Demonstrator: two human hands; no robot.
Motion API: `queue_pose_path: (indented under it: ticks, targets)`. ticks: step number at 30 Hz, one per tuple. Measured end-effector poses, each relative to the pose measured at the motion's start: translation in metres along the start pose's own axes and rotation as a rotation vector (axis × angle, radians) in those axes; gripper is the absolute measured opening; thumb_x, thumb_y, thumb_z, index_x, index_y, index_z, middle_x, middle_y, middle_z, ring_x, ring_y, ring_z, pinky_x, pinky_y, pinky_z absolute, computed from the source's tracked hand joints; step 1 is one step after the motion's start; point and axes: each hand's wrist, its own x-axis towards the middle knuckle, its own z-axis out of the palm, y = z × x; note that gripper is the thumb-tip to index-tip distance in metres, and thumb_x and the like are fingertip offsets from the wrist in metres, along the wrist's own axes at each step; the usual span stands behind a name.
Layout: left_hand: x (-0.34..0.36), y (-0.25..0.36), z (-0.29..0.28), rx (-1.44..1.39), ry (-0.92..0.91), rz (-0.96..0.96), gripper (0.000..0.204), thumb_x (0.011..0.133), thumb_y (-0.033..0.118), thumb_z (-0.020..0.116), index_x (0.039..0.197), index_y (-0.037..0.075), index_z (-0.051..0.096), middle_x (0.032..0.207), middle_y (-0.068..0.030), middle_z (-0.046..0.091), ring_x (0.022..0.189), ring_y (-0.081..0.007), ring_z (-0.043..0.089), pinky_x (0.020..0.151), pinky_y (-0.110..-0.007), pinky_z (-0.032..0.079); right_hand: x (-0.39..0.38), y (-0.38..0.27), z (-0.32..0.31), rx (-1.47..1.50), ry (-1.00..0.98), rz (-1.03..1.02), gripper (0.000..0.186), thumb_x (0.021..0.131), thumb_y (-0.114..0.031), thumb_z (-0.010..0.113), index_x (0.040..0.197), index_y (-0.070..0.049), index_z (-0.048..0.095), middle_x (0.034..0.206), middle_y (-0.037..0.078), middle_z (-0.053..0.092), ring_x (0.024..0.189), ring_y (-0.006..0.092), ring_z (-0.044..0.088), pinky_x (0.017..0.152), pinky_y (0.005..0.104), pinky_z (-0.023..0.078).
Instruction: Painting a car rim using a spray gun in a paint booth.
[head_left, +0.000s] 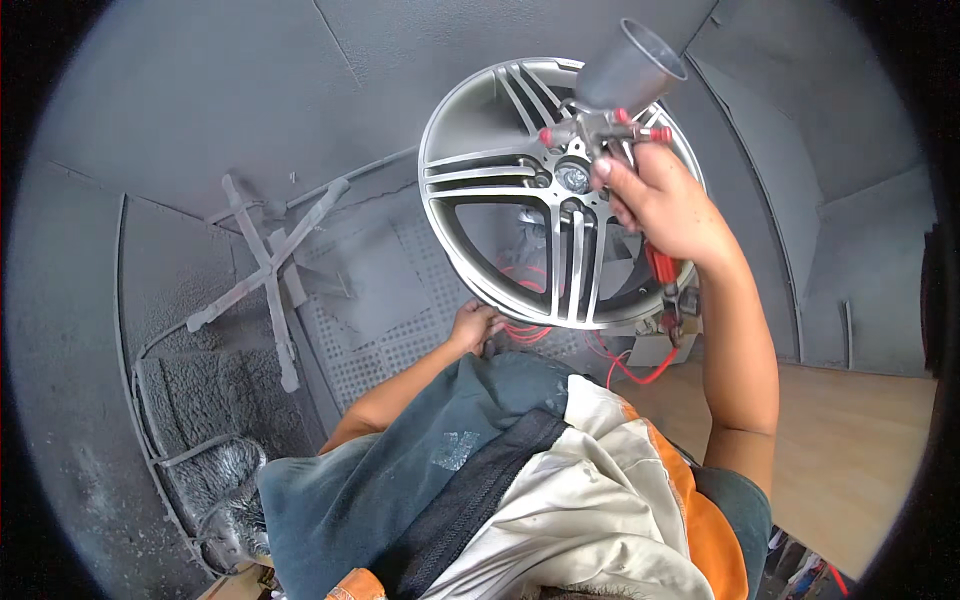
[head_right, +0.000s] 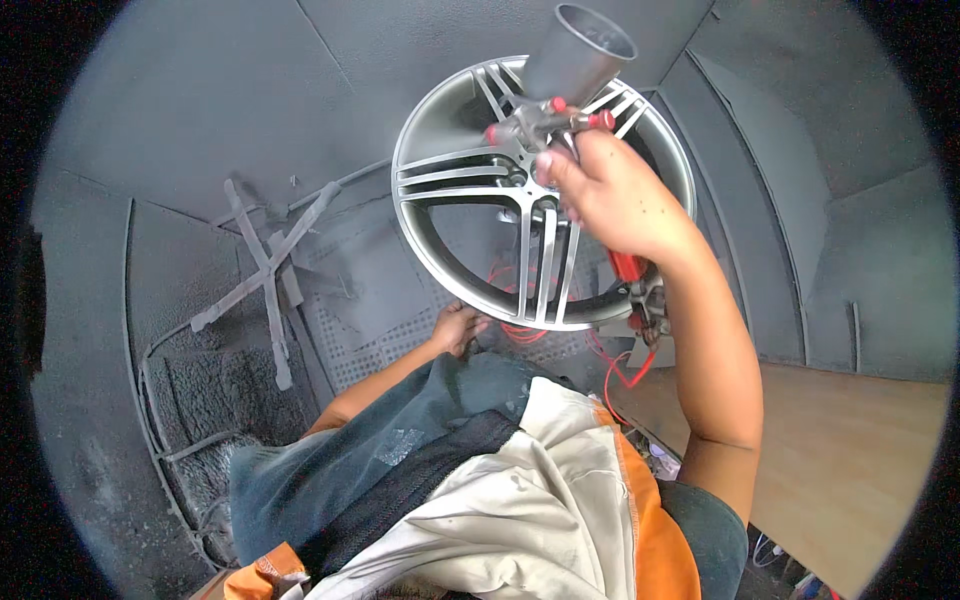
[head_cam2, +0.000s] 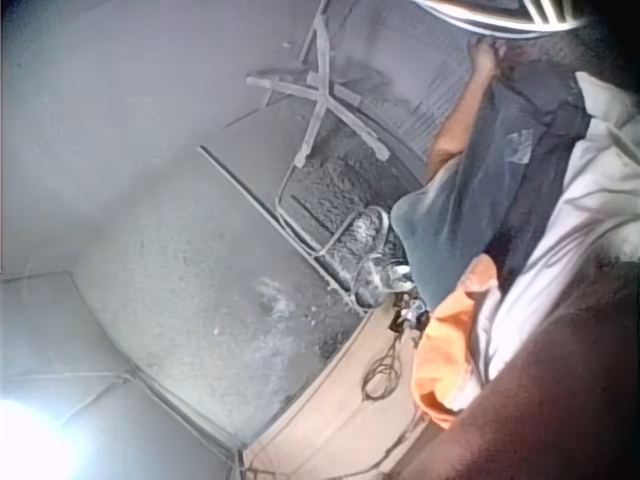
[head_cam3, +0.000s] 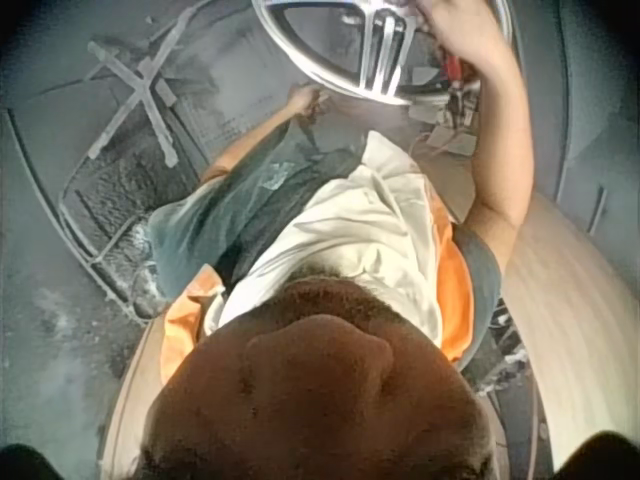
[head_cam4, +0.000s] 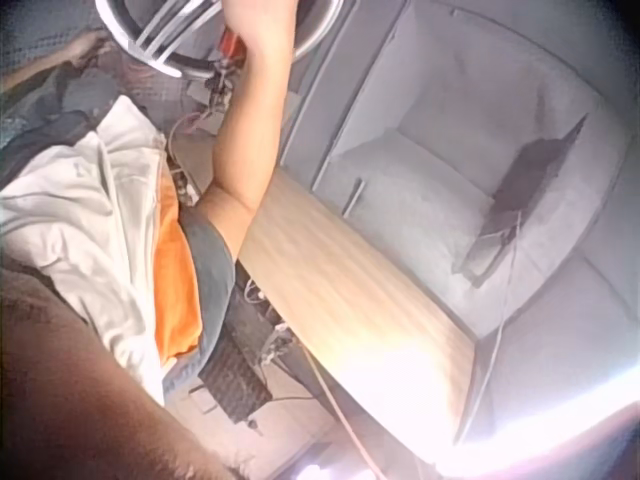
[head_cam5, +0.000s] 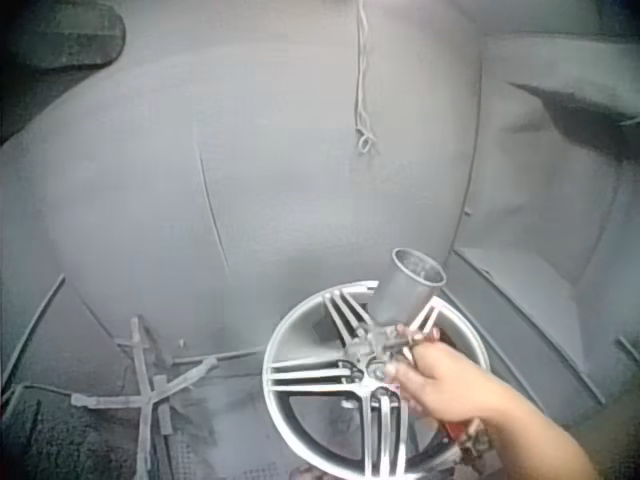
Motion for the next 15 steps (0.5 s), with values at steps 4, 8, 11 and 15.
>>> queue_pose_path:
  ticks: [4, 8, 11, 15]
  targets:
    - [0.004, 0.001, -0.003, -0.005, -0.022, 0.012, 0.016, 0.088, 0.002, 0.054, 0.104, 0.002, 0.057, 0.099, -0.0085, 0.065, 0.086, -0.019, 0.066, 0.076, -0.031, 0.054, -0.005, -0.009, 0.007, 0.016, -0.044, -0.11, 0.032, 0.096, -0.023, 0.053, 0.079, 0.004, 0.057, 0.059, 0.002, 0.049, 0.052, 0.0106, 0.048, 0.049, 0.029, 0.039]
    - [-0.001, 0.007, 0.002, 0.092, -0.066, -0.042, 0.017, 0.088, 0.004, 0.056, 0.105, 0.002, 0.058, 0.099, -0.0073, 0.066, 0.087, -0.0181, 0.065, 0.075, -0.031, 0.055, 0.011, 0.0, 0.004, -0.155, 0.13, -0.196, 0.031, 0.097, -0.023, 0.053, 0.079, 0.003, 0.056, 0.059, 0.002, 0.048, 0.052, 0.0101, 0.047, 0.048, 0.0291, 0.038]
    - [-0.007, 0.014, 0.007, 0.172, -0.075, -0.095, 0.018, 0.087, 0.001, 0.053, 0.105, 0.001, 0.054, 0.096, -0.0085, 0.064, 0.082, -0.0192, 0.065, 0.072, -0.031, 0.055, 0.027, 0.0, -0.007, -0.236, 0.227, -0.169, 0.031, 0.097, -0.022, 0.053, 0.079, 0.002, 0.056, 0.059, 0.002, 0.048, 0.052, 0.0102, 0.047, 0.048, 0.0294, 0.038]
    - [0.004, 0.012, -0.016, 0.339, -0.101, -0.125, 0.018, 0.088, 0.003, 0.055, 0.106, 0.001, 0.054, 0.094, -0.0082, 0.064, 0.081, -0.0189, 0.065, 0.069, -0.031, 0.056, 0.031, 0.007, -0.02, -0.287, 0.296, -0.093, 0.03, 0.097, -0.022, 0.053, 0.08, 0.002, 0.057, 0.059, 0.001, 0.048, 0.052, 0.0102, 0.047, 0.048, 0.0295, 0.038]
